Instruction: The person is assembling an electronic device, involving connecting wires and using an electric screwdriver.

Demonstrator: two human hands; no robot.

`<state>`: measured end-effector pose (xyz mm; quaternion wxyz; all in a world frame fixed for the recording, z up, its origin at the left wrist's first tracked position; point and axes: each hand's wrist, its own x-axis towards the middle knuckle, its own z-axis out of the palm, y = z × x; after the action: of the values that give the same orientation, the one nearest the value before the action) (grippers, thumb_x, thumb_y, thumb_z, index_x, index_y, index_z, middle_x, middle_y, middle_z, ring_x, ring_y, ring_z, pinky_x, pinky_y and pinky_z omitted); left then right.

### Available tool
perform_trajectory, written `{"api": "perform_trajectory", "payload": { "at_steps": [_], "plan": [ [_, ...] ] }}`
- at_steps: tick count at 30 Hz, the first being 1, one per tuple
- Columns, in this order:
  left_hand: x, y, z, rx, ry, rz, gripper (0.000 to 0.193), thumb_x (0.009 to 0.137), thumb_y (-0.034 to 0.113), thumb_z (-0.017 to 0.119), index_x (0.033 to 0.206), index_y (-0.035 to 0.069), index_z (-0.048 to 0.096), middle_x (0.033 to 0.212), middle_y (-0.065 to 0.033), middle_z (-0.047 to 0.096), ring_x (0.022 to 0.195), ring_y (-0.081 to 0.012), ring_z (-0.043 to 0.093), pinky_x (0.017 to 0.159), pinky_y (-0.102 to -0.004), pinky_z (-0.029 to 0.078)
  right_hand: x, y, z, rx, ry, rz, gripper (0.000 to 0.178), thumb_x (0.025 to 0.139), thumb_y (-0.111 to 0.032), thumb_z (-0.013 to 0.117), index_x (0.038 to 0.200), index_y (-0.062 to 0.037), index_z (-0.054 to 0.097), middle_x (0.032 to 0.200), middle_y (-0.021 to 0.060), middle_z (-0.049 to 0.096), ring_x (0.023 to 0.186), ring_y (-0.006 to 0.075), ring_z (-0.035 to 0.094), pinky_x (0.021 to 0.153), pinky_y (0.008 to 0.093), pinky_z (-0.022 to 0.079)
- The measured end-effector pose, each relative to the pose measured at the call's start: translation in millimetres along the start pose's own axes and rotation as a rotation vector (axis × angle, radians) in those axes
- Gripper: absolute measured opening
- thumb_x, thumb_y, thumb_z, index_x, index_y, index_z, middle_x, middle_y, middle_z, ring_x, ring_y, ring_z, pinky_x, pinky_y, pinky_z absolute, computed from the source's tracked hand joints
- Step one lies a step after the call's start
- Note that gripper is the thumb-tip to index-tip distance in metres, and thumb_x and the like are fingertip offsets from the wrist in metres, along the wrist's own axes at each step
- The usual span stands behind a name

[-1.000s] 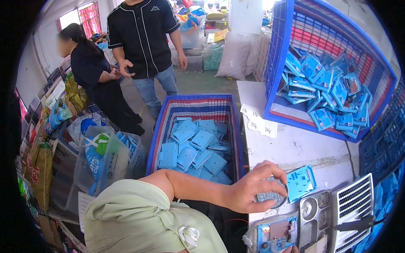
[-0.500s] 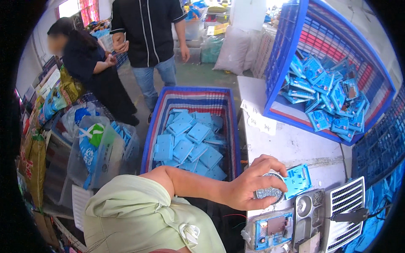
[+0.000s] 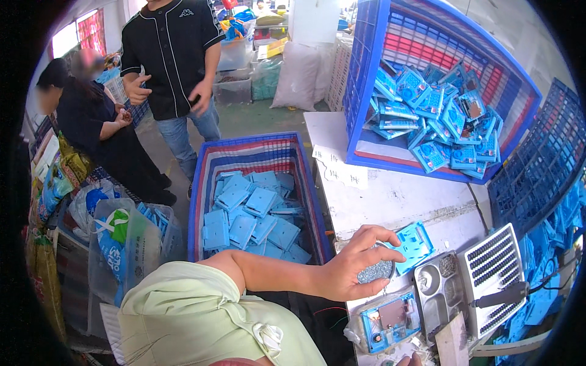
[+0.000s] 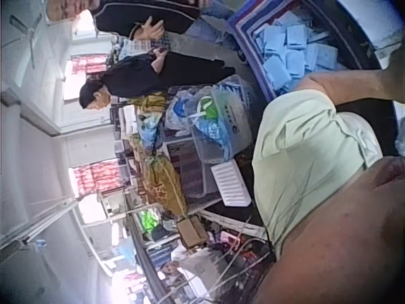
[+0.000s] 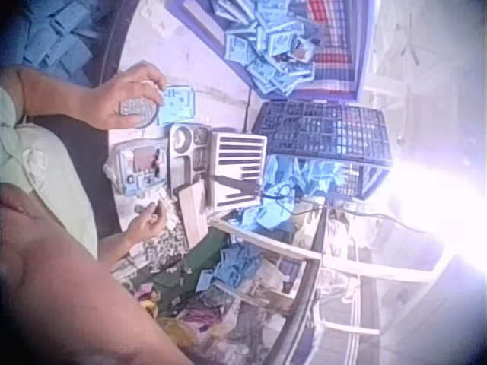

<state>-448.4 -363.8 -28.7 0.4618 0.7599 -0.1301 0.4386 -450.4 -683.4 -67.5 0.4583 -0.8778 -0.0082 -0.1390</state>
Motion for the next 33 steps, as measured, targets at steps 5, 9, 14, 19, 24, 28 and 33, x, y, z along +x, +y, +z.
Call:
{"api": "perform_trajectory", "payload": {
  "at_steps": [5,9,14,19,24,28,33],
  "plan": [
    [-1.7,-1.3,-0.7,0.001,0.010,0.003,0.050,0.088,0.018,0.069,0.136,0.008,0.058,0.137,-0.0152,0.046,0.132,-0.0331,0.041,0.111,-0.0480,0.033,-5.4,-3.5,-0.9,-0.094,-0.006,-0.016,0.032,0.100,-0.021,0.067,0.123,0.0019,0.067,0.118,0.0176,0.070,0.105,0.0239,0.065,0.091,0.0384,0.052],
    [3.3,-5.7,-1.5,0.029,-0.036,0.021,0.058,0.087,0.017,0.072,0.141,0.006,0.054,0.139,-0.0171,0.048,0.133,-0.0349,0.042,0.112,-0.0472,0.034,-1.5,35.4,6.7,0.154,0.023,-0.107,0.030,0.100,-0.015,0.066,0.122,0.0048,0.066,0.109,0.0189,0.071,0.089,0.0186,0.065,0.065,0.0312,0.054],
    [7.7,-4.4,-13.4,0.145,-0.022,-0.016,0.061,0.082,0.014,0.074,0.138,0.003,0.054,0.136,-0.0223,0.050,0.126,-0.0389,0.049,0.108,-0.0475,0.040,10.0,-8.1,14.7,0.028,0.113,-0.302,0.016,0.087,-0.004,0.069,0.101,0.0027,0.071,0.090,0.0097,0.066,0.083,0.0199,0.060,0.078,0.0337,0.047],
    [3.3,-12.7,10.4,0.083,-0.061,-0.029,0.062,0.082,0.014,0.072,0.138,-0.004,0.052,0.137,-0.0249,0.048,0.126,-0.0379,0.049,0.109,-0.0457,0.038,7.6,-7.8,0.6,0.016,0.167,-0.330,0.020,0.080,-0.003,0.076,0.099,-0.0006,0.072,0.081,0.0088,0.063,0.076,0.0198,0.059,0.073,0.0324,0.047],
    [0.2,-4.3,18.8,0.013,-0.063,-0.050,0.067,0.085,0.015,0.067,0.145,-0.007,0.045,0.141,-0.0247,0.042,0.133,-0.0369,0.043,0.115,-0.0460,0.032,-5.2,-17.5,-18.5,-0.020,0.196,-0.297,0.021,0.079,-0.005,0.078,0.099,-0.0021,0.074,0.080,0.0080,0.065,0.076,0.0200,0.059,0.072,0.0330,0.047],
    [-6.2,-1.6,22.1,-0.029,-0.063,-0.067,0.073,0.088,0.026,0.065,0.151,-0.002,0.041,0.151,-0.0199,0.039,0.141,-0.0307,0.037,0.113,-0.0453,0.029,-17.6,-20.0,-32.9,-0.028,0.258,-0.314,0.021,0.080,-0.007,0.079,0.101,-0.0024,0.074,0.085,0.0082,0.069,0.077,0.0197,0.060,0.073,0.0324,0.048],
    [-4.1,7.8,12.7,-0.088,-0.067,-0.046,0.074,0.086,0.012,0.064,0.152,-0.006,0.036,0.147,-0.0248,0.035,0.140,-0.0354,0.036,0.119,-0.0462,0.024,-31.1,-28.0,-39.3,-0.040,0.301,-0.325,0.022,0.081,-0.007,0.080,0.102,-0.0027,0.074,0.083,0.0073,0.069,0.077,0.0191,0.060,0.073,0.0317,0.048]
  ]
}}
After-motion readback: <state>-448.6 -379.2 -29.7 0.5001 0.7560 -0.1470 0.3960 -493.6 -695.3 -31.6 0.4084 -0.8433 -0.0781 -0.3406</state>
